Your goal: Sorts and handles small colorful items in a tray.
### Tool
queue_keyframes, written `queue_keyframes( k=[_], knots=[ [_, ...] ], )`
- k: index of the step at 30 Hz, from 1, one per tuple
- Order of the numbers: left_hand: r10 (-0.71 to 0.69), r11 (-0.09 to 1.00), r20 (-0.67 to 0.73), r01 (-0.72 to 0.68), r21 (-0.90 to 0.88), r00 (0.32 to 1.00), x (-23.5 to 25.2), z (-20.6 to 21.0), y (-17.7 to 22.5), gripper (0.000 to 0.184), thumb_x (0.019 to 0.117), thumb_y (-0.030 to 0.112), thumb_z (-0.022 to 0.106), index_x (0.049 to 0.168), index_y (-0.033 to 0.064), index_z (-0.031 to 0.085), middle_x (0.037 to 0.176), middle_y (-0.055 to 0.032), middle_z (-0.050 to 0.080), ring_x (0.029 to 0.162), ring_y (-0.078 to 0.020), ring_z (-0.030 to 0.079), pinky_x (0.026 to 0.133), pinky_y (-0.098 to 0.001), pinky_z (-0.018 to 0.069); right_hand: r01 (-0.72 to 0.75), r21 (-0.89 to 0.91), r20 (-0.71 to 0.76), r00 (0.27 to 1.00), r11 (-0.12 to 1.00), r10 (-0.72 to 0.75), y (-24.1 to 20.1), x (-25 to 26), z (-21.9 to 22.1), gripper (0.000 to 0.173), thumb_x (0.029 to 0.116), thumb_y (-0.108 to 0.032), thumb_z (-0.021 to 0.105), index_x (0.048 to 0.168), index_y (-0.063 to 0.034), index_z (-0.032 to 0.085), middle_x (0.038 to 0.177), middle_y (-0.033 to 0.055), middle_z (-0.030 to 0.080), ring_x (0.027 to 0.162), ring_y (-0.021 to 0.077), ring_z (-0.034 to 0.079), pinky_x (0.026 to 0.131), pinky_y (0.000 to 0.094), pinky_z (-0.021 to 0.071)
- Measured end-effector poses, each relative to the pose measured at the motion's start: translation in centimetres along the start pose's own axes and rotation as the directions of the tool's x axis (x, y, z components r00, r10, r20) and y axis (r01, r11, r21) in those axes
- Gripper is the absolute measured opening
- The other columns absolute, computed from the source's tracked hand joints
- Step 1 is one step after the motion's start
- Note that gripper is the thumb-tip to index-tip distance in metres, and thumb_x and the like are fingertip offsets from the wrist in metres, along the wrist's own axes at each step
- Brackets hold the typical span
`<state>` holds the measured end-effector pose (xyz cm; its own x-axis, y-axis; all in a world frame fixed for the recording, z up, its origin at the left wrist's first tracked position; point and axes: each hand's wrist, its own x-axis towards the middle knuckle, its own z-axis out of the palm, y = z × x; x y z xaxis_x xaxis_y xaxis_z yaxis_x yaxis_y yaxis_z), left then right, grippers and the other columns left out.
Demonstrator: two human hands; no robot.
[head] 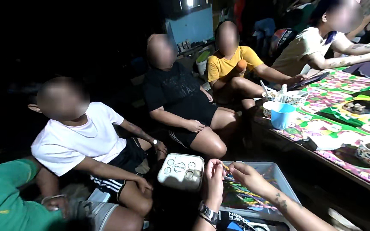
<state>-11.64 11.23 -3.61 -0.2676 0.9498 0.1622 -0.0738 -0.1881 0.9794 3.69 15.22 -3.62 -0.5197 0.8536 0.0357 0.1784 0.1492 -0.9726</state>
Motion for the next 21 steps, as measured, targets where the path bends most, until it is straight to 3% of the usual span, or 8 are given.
queue_keyframes(
  k=[9, 16, 21],
  knots=[
    [0.017, 0.994, 0.090, -0.007, -0.111, 0.996, -0.4, 1.7, -0.2, 0.021, 0.1031, 0.007, 0.049, 0.116, -0.0034, 0.063, 0.094, -0.0055, 0.070, 0.070, -0.0056, 0.065, 0.064, -0.0201, 0.0549, 0.028, 0.081, -0.121, 0.993, 0.996, -0.018, 0.2, -1.5, -1.1, 0.025, 0.1068, -0.014, 0.043, 0.101, -0.0047, 0.065, 0.074, -0.0032, 0.060, 0.060, 0.0027, 0.055, 0.058, 0.0208, 0.0485],
    [0.046, 0.992, 0.059, -0.038, -0.119, 0.997, -0.2, 1.1, 0.1, 0.021, 0.1019, 0.004, 0.047, 0.113, -0.0038, 0.063, 0.088, -0.0041, 0.069, 0.069, -0.0068, 0.065, 0.064, -0.0213, 0.0557, 0.067, 0.120, -0.085, 0.995, 0.991, -0.057, 0.0, -0.8, -0.7, 0.024, 0.1070, -0.015, 0.044, 0.099, -0.0070, 0.065, 0.074, -0.0049, 0.060, 0.060, 0.0012, 0.054, 0.058, 0.0184, 0.0467],
    [0.104, 0.987, 0.073, -0.093, -0.132, 0.992, -0.2, 0.4, 0.0, 0.020, 0.0992, 0.004, 0.048, 0.109, -0.0019, 0.064, 0.088, -0.0015, 0.068, 0.072, -0.0057, 0.065, 0.066, -0.0208, 0.0556, 0.082, 0.155, -0.098, 0.993, 0.984, -0.067, -0.3, -0.6, -0.3, 0.023, 0.1065, -0.015, 0.047, 0.099, -0.0058, 0.066, 0.082, -0.0033, 0.066, 0.065, 0.0017, 0.058, 0.062, 0.0194, 0.0498]
  ],
)
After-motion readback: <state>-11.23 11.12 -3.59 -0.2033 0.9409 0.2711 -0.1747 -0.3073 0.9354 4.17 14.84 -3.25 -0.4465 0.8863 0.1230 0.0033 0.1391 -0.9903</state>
